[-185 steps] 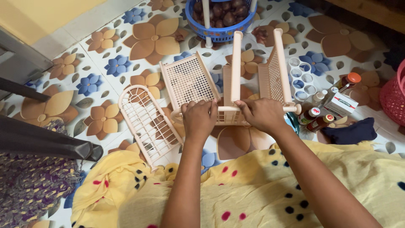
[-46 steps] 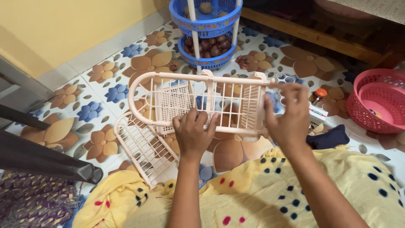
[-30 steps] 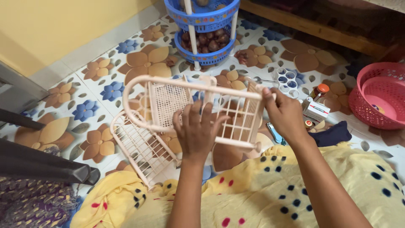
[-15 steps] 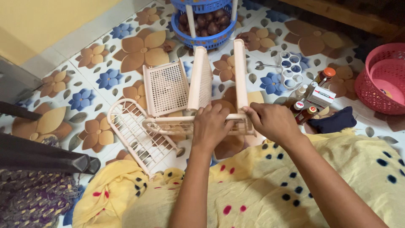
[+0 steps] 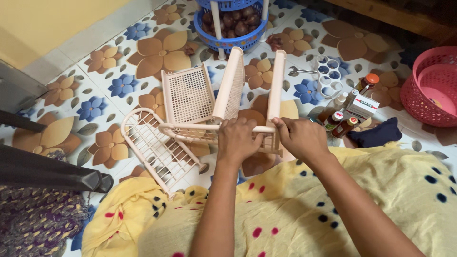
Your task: The person disassembles a beige plastic storage rack by hand, removing shelves and side panels one by one. The person then wipes the disassembled parts with a dark cloth.
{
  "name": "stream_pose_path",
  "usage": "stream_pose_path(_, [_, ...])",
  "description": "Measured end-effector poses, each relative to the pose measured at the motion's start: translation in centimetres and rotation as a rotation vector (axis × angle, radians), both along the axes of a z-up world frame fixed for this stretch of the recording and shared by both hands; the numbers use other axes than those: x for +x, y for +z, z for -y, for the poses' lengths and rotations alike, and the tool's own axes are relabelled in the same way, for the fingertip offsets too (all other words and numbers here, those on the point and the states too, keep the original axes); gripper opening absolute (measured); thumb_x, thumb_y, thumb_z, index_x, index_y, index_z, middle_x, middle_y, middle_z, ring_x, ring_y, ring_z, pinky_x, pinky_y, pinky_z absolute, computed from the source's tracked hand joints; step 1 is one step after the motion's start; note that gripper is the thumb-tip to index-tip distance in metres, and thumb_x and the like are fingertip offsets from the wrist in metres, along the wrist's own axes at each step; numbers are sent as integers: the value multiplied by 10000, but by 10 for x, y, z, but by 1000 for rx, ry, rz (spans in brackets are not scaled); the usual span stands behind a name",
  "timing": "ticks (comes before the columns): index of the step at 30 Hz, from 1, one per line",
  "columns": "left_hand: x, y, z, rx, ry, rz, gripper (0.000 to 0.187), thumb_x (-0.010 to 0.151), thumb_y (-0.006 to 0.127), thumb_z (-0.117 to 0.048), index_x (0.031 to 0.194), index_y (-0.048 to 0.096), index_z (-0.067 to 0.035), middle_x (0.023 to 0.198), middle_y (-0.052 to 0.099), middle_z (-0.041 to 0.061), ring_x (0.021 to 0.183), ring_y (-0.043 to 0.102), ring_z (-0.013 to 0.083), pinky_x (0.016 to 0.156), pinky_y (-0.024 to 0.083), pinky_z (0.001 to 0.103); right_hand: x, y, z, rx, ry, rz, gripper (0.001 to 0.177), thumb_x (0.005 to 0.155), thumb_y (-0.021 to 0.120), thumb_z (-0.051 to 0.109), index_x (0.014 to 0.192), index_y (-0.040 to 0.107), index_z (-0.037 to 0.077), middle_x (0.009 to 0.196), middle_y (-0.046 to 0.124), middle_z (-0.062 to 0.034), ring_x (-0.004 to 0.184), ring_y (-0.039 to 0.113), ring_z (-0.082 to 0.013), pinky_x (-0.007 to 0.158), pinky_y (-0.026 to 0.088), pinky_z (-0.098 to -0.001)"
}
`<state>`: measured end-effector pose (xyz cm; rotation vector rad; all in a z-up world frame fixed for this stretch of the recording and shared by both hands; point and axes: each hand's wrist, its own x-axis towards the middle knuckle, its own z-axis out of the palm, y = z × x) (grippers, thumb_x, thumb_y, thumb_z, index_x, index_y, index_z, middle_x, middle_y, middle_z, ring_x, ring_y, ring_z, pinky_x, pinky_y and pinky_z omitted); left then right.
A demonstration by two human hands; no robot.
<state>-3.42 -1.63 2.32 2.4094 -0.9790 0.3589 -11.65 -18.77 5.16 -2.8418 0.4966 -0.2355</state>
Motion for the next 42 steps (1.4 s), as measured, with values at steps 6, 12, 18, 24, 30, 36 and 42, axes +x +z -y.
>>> stream_pose_path(6, [-4,-8,5,48,27,-76,286,762,769,-400,802,758,-117,766,703,109,725,693,311,674,522,467,15,-7,5,1,-106,-109,686,1086,369,608,824,832,174,706,708,-164,713,702,-399,663,557,-505])
stream_pose_path(12, [-5,-21,19,-20,19,31,366,782,775,-471,748,769,-107,727,711,102,734,692,299,699,554,442,9,-19,15,184,-159,-88,697,1026,388,625,826,808,105,734,718,-196,757,697,-421,734,549,-511])
stream_pose_path(18, [-3,-23,19,63,11,-37,343,796,768,-446,769,777,-105,757,723,94,792,684,289,676,556,438,-7,-32,25,549,-122,-67,611,1000,419,597,1038,758,89,792,740,-144,743,718,-315,701,563,-447])
stream_pose_path(24, [-7,1,20,-29,1,-36,272,813,786,-364,749,735,-105,785,727,76,802,676,297,683,551,454,-25,-49,38,715,-39,280,502,1052,479,494,1169,643,34,1033,682,-87,856,657,-206,773,536,-357])
stream_pose_path(30, [-11,37,11,-460,211,64,289,839,807,-377,730,704,-130,714,689,64,692,670,290,605,503,440,-25,-56,50,881,-247,354,488,1044,492,481,1283,594,67,1116,668,-89,992,649,-162,862,539,-333])
stream_pose_path(36, [-3,45,-11,-649,497,-235,564,917,738,-536,628,589,-76,515,526,35,465,503,166,513,405,331,-10,-39,44,1152,16,380,549,1023,499,468,1410,440,83,1145,677,-78,1010,683,-149,890,550,-303])
stream_pose_path(42, [0,24,3,-1327,480,-661,481,953,590,-587,755,732,-173,610,570,-77,545,442,35,499,352,258,14,5,9,1124,103,309,464,1021,511,447,1234,632,53,979,711,-42,886,650,-103,750,547,-292])
